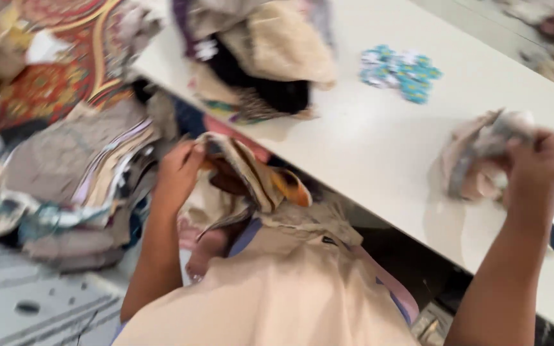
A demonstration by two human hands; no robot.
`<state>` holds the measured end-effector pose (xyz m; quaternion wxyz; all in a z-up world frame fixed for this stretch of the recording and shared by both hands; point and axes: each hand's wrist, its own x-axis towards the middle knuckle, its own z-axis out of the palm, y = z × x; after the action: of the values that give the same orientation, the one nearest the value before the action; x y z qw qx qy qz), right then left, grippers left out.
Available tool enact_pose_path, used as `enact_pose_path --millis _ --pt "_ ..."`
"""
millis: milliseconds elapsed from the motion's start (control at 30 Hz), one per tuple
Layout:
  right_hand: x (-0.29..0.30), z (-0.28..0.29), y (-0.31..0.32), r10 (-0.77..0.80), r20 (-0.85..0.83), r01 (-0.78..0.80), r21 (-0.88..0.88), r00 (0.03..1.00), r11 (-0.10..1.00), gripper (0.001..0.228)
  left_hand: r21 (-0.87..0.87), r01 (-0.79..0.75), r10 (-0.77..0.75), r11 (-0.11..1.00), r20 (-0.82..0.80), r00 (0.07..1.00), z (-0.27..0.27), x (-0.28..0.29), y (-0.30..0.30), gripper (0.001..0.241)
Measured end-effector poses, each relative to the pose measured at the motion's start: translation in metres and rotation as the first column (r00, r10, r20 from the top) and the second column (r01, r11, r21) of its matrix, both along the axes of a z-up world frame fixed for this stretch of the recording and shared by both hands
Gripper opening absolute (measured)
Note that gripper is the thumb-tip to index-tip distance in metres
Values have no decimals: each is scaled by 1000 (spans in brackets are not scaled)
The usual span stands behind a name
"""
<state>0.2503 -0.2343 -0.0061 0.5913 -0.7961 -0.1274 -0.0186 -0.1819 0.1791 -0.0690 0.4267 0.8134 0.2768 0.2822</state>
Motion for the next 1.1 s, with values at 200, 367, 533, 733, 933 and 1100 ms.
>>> enact_pose_path --millis 200,367,533,733,933,1100 --pt "-116 46 49 519 -219 -527 -628 826 573 24 75 -120 130 990 -141 981 -21 -30 32 33" --pt "-109 14 42 458 100 -246 -733 884 634 41 -38 -285 274 958 -175 946 -30 -65 68 25" --pt "-123 -14 56 377 99 -96 -880 921 465 79 548 -527 736 649 -278 617 -84 -79 96 35" --pt "-112 -72 37 476 655 287 -718 587 634 42 856 28 428 517 -287 857 -176 2 9 42" --pt "-115 -72 40 516 729 206 -647 450 734 33 -234 411 -472 881 -481 739 -137 84 -124 95" --pt "-121 -67 41 509 741 188 -629 437 754 32 375 217 -111 902 -284 952 -246 101 -114 41"
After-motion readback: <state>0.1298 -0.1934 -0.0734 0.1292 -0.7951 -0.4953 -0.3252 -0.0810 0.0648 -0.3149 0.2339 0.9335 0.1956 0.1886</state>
